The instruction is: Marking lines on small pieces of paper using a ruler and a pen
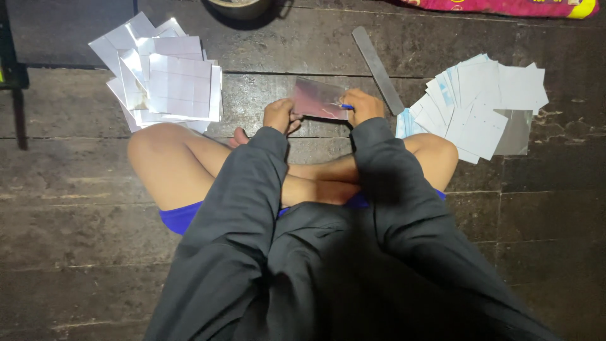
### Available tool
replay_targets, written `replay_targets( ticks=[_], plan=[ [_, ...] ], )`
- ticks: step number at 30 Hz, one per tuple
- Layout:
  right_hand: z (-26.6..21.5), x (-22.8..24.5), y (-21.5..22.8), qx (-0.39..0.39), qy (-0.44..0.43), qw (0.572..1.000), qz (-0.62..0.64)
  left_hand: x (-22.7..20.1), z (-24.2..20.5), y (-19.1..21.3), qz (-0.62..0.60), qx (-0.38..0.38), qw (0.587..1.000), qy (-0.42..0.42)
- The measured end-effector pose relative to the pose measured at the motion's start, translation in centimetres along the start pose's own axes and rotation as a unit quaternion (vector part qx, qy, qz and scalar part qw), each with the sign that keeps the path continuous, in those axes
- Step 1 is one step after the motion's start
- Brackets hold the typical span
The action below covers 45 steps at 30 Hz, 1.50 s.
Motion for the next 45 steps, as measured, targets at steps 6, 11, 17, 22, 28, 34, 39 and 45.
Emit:
replay_targets(
  ticks=[6, 11, 17, 22, 28, 34, 39, 45],
  plan=[
    [0.3, -0.5, -1.1, 0.044, -0.046, 0.997, -0.053, 0.4, -0.4, 0.9, 0.121, -0.052, 0.99, -0.046],
    [0.8, -1.6, 1.8, 0.062, -0.241, 0.962, -0.112, -1.6, -2.1, 0.1, 0.144, -0.073, 0.985, -0.066],
    [-1.1, -8.8, 3.0, 0.099, -0.436, 0.889, -0.101, -0.7, -0.9, -0.1, 0.245, -0.113, 0.959, -0.087],
    [-0.8, -8.7, 1.7, 0.106, -0.433, 0.886, -0.126, -1.7, -2.0, -0.5, 0.335, -0.155, 0.925, -0.086],
    [2.9, 1.6, -0.3, 0.159, -0.255, 0.952, -0.061, -2.7, -2.6, -0.9, 0.338, -0.189, 0.921, -0.052],
    [5.1, 5.8, -2.4, 0.154, -0.255, 0.954, -0.018, -5.1, -6.0, -1.9, 0.322, -0.201, 0.924, -0.056],
    [3.3, -0.4, -3.5, 0.067, -0.375, 0.925, 0.022, -7.6, -8.5, -3.4, 0.444, -0.163, 0.88, -0.047],
    [3.6, -2.9, -5.5, 0.03, -0.387, 0.921, 0.022, -7.9, -7.5, -3.1, 0.635, -0.292, 0.665, -0.264]
  ],
)
Point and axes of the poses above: each hand's wrist, its own z-axis towards the middle knuckle, its own y-axis out of the back of the hand, x = y × z, the point moved 3 cm from there along z, towards the middle knuckle, and after that the axes turned 3 degrees about z, right-handed, at the moved point
